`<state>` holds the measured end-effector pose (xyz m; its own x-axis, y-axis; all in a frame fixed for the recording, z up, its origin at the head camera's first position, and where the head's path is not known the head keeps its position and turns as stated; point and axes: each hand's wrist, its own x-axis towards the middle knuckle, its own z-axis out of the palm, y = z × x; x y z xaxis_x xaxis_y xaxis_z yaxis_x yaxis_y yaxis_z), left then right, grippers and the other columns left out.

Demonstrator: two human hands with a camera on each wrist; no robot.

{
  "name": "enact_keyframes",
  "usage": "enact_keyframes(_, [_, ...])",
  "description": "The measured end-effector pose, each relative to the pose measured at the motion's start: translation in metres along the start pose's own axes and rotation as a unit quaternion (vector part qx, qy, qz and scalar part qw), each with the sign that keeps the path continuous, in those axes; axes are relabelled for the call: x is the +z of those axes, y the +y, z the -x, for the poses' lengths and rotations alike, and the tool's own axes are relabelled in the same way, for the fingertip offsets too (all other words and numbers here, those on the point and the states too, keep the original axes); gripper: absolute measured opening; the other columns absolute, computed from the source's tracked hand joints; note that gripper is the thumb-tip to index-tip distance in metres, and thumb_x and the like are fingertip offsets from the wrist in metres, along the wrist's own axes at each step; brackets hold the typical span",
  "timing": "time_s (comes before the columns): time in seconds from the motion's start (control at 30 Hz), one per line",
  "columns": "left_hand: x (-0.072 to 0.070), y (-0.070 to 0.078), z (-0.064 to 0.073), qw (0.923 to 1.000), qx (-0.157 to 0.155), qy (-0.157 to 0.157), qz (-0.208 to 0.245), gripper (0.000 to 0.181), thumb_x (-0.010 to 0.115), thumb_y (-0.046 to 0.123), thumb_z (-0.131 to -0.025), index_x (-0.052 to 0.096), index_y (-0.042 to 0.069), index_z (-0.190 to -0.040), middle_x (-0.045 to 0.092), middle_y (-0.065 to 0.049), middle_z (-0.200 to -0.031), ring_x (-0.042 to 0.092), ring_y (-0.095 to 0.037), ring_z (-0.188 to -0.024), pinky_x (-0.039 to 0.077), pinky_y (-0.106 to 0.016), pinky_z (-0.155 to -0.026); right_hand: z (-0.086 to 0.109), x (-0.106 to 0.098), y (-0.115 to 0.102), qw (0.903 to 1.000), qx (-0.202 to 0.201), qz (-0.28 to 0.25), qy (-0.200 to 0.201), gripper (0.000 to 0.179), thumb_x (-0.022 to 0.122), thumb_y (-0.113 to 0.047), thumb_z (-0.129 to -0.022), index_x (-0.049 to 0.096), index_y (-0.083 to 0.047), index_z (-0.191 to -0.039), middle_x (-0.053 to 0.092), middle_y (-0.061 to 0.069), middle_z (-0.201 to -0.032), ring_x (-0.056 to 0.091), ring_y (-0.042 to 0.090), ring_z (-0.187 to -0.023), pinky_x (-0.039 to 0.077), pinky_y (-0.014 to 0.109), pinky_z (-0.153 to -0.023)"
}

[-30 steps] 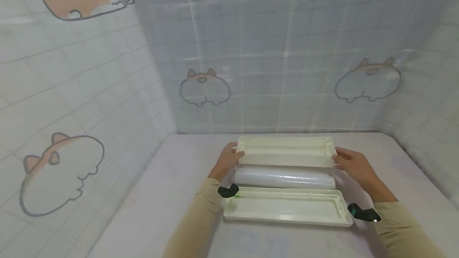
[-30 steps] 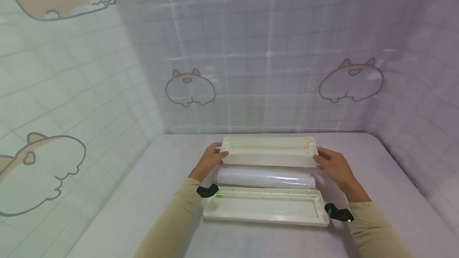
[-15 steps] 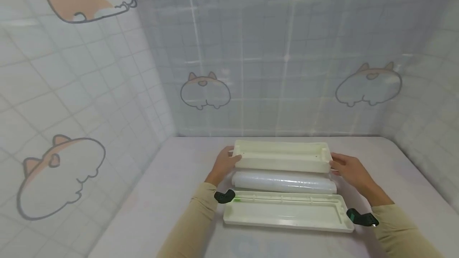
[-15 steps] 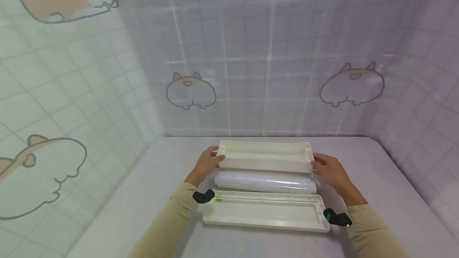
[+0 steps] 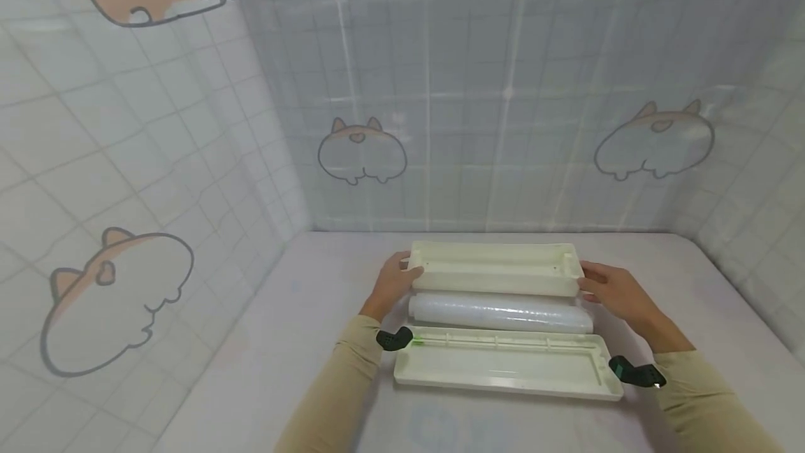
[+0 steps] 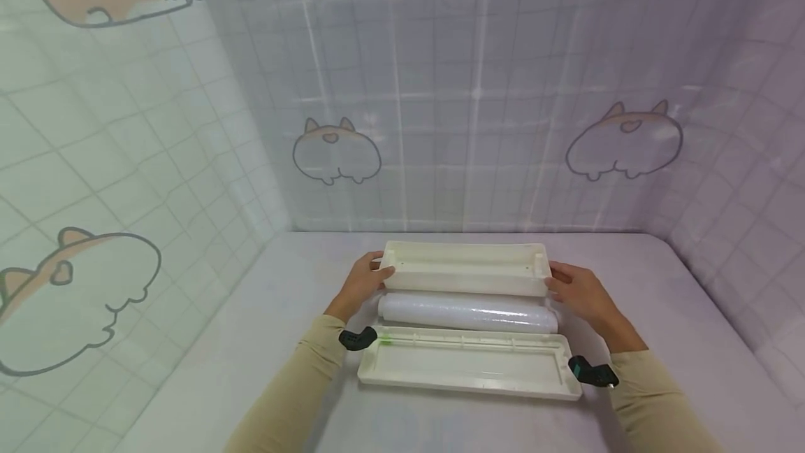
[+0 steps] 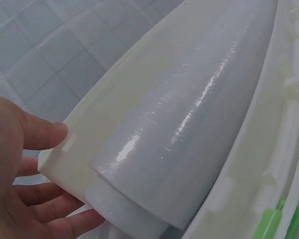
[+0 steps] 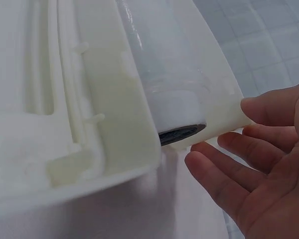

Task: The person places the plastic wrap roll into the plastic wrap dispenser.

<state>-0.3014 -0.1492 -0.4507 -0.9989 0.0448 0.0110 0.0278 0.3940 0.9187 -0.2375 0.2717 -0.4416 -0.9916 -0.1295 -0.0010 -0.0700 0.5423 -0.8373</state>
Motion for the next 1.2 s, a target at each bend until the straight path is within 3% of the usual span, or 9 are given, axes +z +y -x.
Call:
enact_keyframes(0.33, [-0.002,0.002,-0.002,0.9999,0.003,-0.002,-0.012,0.057,0.068,0.024,-0.095,0.049,0.002,-0.144,0.058,-0.023,-0.133,0.057,-0.037,-0.12,0.047,-0.052,-0.1,-0.002,0.002,0.0,0.9996,0.019,0.011,0.015,0.059,0.049,-0.025,-0.107,0.031,0.012,-0.15,0.041,0.035,-0.147,0.053,0.047,-0.124,0.055,0.043,-0.09])
enact_keyframes(0.53, [-0.004,-0.001,-0.003,1.0,-0.007,-0.002,0.0,0.058,0.068,0.028,-0.095,0.049,0.004,-0.145,0.056,-0.021,-0.137,0.054,-0.036,-0.126,0.046,-0.051,-0.102,-0.004,0.002,0.0,0.9995,0.024,-0.005,0.02,0.058,0.049,-0.023,-0.107,0.032,0.012,-0.15,0.04,0.035,-0.147,0.051,0.048,-0.127,0.055,0.04,-0.089])
enact_keyframes(0.73, [-0.006,-0.007,-0.001,0.9991,-0.012,-0.013,0.039,0.056,0.069,0.027,-0.095,0.051,0.003,-0.143,0.055,-0.021,-0.138,0.056,-0.036,-0.124,0.053,-0.045,-0.094,0.002,-0.001,0.007,0.999,0.039,-0.009,0.02,0.062,0.047,-0.033,-0.107,0.034,0.01,-0.149,0.042,0.035,-0.146,0.054,0.046,-0.125,0.055,0.041,-0.09])
enact_keyframes(1.0, [-0.011,-0.012,0.007,0.9996,0.001,-0.001,0.027,0.048,0.066,0.026,-0.097,0.056,0.003,-0.138,0.059,-0.016,-0.135,0.058,-0.032,-0.121,0.053,-0.043,-0.093,0.018,-0.007,0.016,0.9957,0.091,0.009,0.016,0.076,0.053,-0.05,-0.101,0.037,0.006,-0.149,0.047,0.034,-0.142,0.065,0.039,-0.111,0.041,0.064,-0.1])
enact_keyframes(1.2, [-0.012,-0.013,0.014,0.9998,-0.002,0.004,0.02,0.047,0.064,0.026,-0.098,0.055,0.003,-0.139,0.059,-0.015,-0.135,0.058,-0.031,-0.121,0.054,-0.043,-0.092,0.03,-0.007,0.016,0.9967,0.081,0.001,0.003,0.076,0.055,-0.048,-0.101,0.037,0.008,-0.149,0.054,0.031,-0.137,0.065,0.038,-0.112,0.039,0.066,-0.102])
